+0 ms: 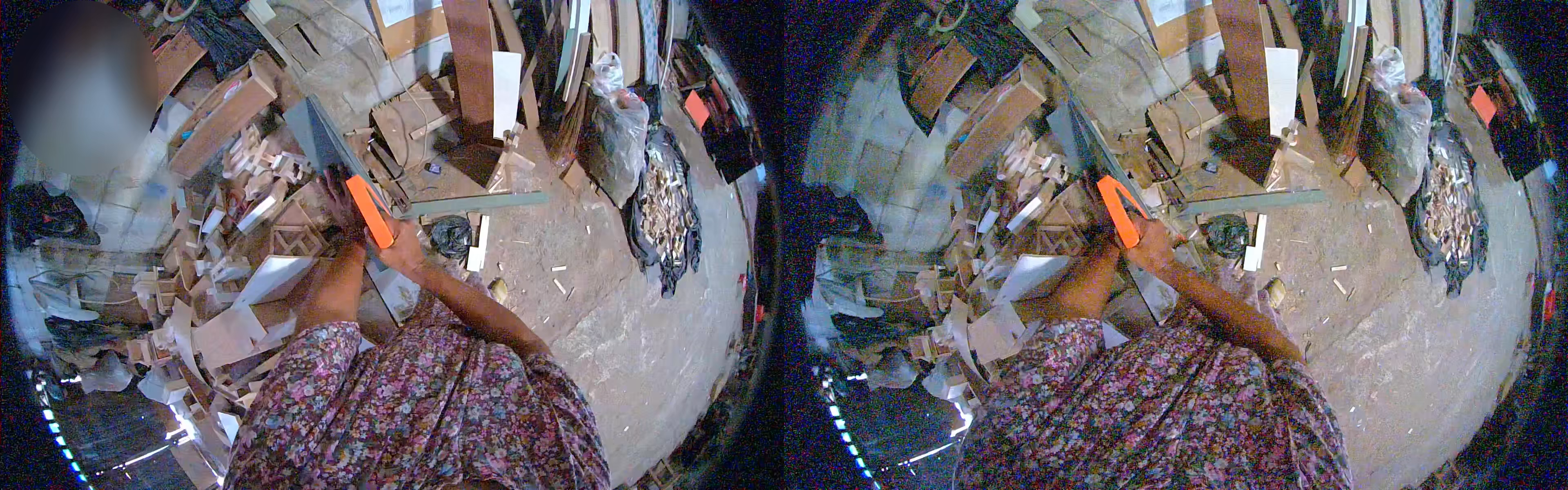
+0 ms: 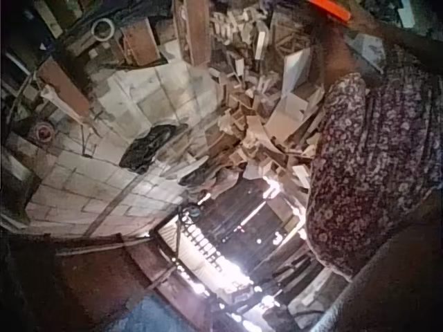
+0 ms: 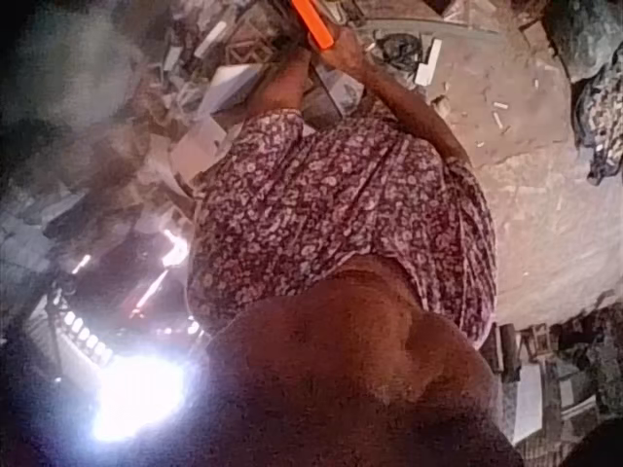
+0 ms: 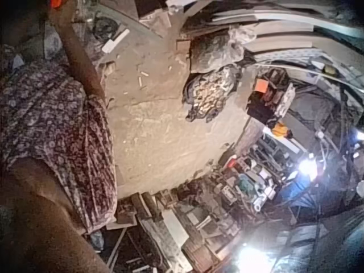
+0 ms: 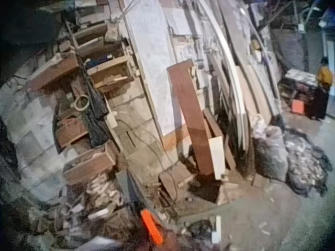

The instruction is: The person cuts a board using a hand saw while holding it in place by hand.

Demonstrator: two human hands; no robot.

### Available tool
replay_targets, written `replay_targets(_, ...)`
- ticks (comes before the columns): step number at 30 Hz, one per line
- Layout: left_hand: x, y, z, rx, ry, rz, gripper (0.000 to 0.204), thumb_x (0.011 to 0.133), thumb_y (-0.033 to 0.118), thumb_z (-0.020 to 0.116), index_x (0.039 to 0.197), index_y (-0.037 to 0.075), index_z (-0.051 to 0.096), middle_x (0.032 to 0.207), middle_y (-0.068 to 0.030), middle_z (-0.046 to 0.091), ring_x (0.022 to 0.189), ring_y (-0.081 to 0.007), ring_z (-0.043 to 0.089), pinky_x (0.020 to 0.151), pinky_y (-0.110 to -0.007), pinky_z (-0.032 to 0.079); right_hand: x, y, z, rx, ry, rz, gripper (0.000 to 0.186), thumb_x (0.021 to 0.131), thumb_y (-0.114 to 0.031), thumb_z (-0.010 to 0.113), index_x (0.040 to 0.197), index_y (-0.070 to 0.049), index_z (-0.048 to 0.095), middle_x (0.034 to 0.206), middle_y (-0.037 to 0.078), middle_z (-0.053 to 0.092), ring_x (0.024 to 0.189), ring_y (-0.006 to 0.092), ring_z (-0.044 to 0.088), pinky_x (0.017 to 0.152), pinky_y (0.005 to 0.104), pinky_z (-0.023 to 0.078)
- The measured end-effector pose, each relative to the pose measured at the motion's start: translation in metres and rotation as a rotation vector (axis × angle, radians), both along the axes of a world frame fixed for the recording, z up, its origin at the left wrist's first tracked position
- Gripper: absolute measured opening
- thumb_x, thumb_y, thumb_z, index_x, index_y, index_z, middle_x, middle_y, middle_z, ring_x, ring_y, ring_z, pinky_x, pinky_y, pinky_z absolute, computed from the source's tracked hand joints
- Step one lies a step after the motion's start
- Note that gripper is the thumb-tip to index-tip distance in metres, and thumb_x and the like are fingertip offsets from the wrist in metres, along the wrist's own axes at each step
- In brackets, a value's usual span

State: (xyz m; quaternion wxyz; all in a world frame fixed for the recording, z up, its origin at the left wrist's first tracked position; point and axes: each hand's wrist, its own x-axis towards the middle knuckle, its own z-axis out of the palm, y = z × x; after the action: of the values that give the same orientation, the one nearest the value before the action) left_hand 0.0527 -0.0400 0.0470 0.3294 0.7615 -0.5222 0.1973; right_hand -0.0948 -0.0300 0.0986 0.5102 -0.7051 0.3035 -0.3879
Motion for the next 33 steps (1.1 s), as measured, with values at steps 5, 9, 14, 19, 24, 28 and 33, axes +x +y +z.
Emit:
replay_targets(5,-0.002,-0.001,0.001,0.010,-0.055,0.003,0.055,0.077,0.016,0.049,0.129,0.005,0.034,0.133,-0.0196,0.029,0.121,-0.0436,0.026,0.100,-0.053,0.024,-0.019,0.009,0.013,0.187,-0.056,0.040,0.023,0.073,-0.007,0.058,0.095,-0.001,0.054,0.064,0.009,0.051,0.058,0.0125,0.045,0.055,0.0295,0.043)
replay_targets(9,-0.004,-0.001,0.000,0.002,-0.124,0.010,0.054,0.077,0.016,0.049,0.128,0.004,0.036,0.135,-0.0192,0.029,0.124,-0.0437,0.024,0.102,-0.053,0.022,-0.054,0.025,0.027,0.095,-0.010,0.047,0.019,0.073,-0.007,0.059,0.091,-0.001,0.055,0.063,0.007,0.050,0.057,0.0115,0.046,0.055,0.0291,0.042)
replay_targets(14,0.001,-0.003,-0.005,-0.044,0.130,0.001,0.055,0.077,0.012,0.048,0.130,0.004,0.035,0.136,-0.0187,0.027,0.126,-0.0444,0.021,0.102,-0.052,0.022,-0.081,0.036,0.018,0.238,0.006,0.001,0.011,0.076,-0.007,0.061,0.079,0.001,0.054,0.063,0.002,0.051,0.056,0.0103,0.047,0.053,0.0269,0.040)
replay_targets(19,-0.002,-0.009,-0.008,-0.020,0.087,0.121,0.056,0.075,0.008,0.048,0.129,0.004,0.035,0.138,-0.0187,0.023,0.127,-0.0438,0.018,0.101,-0.051,0.025,-0.079,0.037,0.004,0.166,-0.023,0.022,0.010,0.074,-0.007,0.061,0.076,0.000,0.054,0.062,0.001,0.050,0.056,0.0089,0.045,0.052,0.0256,0.039)
replay_targets(24,0.005,-0.009,-0.010,0.226,-0.042,0.150,0.059,0.074,0.009,0.049,0.131,0.004,0.032,0.141,-0.0180,0.017,0.128,-0.0415,0.017,0.102,-0.052,0.024,-0.074,0.038,0.003,0.144,0.003,-0.079,0.011,0.072,-0.006,0.062,0.078,0.000,0.055,0.062,0.003,0.051,0.057,0.0121,0.048,0.053,0.0276,0.040)
replay_targets(28,0.003,-0.006,-0.010,0.205,-0.006,0.168,0.060,0.075,0.013,0.049,0.131,0.003,0.032,0.141,-0.0179,0.017,0.128,-0.0399,0.019,0.101,-0.050,0.025,-0.071,0.038,0.002,0.097,-0.069,-0.052,0.008,0.072,-0.003,0.061,0.076,0.000,0.055,0.061,0.000,0.049,0.056,0.0089,0.045,0.050,0.0256,0.037)
replay_targets(33,-0.008,0.001,-0.002,0.097,-0.108,0.142,0.056,0.077,0.014,0.048,0.129,-0.001,0.032,0.141,-0.0190,0.020,0.128,-0.0405,0.022,0.100,-0.050,0.026,-0.076,0.041,0.013,0.184,-0.006,-0.056,0.006,0.073,-0.002,0.060,0.074,0.000,0.054,0.061,-0.001,0.049,0.055,0.0077,0.044,0.049,0.0247,0.037)
